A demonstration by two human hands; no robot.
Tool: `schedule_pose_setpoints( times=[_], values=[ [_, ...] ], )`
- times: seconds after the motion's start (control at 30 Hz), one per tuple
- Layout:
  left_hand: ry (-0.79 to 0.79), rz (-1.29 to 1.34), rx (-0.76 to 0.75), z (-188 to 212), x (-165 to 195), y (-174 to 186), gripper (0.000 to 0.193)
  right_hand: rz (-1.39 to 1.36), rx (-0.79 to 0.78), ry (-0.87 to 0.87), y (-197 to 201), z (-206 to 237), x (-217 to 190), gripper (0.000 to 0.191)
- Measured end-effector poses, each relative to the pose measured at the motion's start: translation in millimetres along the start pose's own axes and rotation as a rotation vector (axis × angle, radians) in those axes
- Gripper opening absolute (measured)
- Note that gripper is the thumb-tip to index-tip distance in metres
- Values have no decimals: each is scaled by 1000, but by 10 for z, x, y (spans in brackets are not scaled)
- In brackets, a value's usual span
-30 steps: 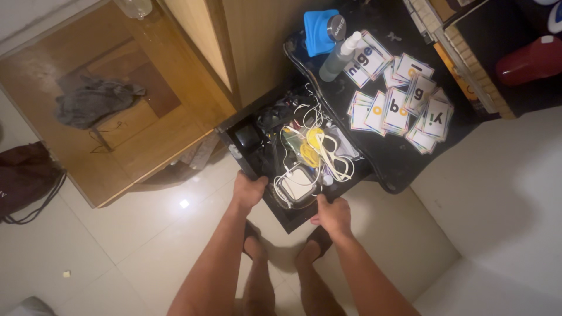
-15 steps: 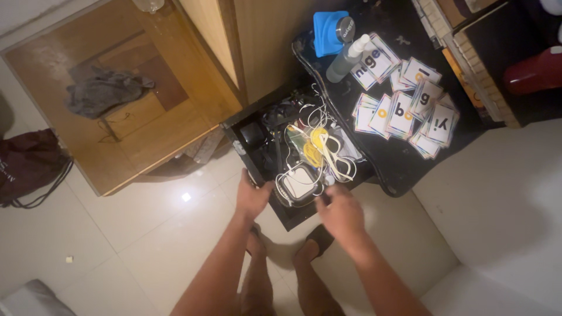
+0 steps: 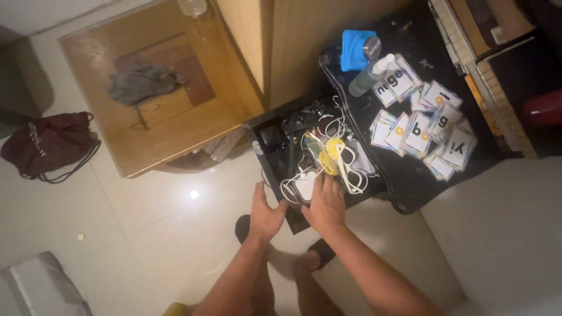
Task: The person opens a bedside drawer and removes items one at a time, placing a charger adapter, sunglasses, a small yellow object, a beaded necklace, scissors, and flashcards onto a nearby wooden table, then continues lifting cables and other small items out of the drawer.
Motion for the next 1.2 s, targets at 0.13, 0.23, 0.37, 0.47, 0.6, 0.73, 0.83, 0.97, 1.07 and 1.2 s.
schedule_pose_setpoints(
  times=[0.13, 0.23, 0.37, 0.47, 0.6, 0.73, 0.83, 0.97, 1.07, 1.2],
  values=[
    [-48, -32, 34, 73, 147, 45, 91, -37, 8, -38, 56, -14, -20, 110],
    [-92, -34, 39, 163, 317, 91, 89, -126, 122, 21, 125, 8, -11, 114],
    [-179, -2, 76, 357, 595, 195, 82, -185, 210, 79, 273, 39, 45, 105],
    [-291, 57, 63, 483, 824, 226, 80, -231, 204, 89, 417, 68, 93, 103],
    [-326, 88, 10, 549, 982, 171, 84, -245, 130, 37, 605, 97, 190, 106],
    [-332, 107, 22, 528, 997, 80, 78, -278, -4, -41, 762, 111, 354, 108],
    [-297, 135, 33, 540, 1076, 5, 69, -327, -73, -78, 864, 147, 451, 97],
    [-6, 599, -191, 658, 1389, -14, 70, -438, -83, -131, 1091, 290, 502, 96],
    [318, 734, -352, 812, 1687, 99, 78, -422, -56, -116, 1338, 456, 424, 98],
    [325, 628, -335, 913, 2004, 249, 86, -456, 27, -12, 1686, 727, 245, 105]
  ],
)
Point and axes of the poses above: each hand's wrist, its own z-axis away from the middle knuckle, its own y-axis out of the back of the hand, x = y × z, the point moved 2 cm from there along -z, towards the middle knuckle
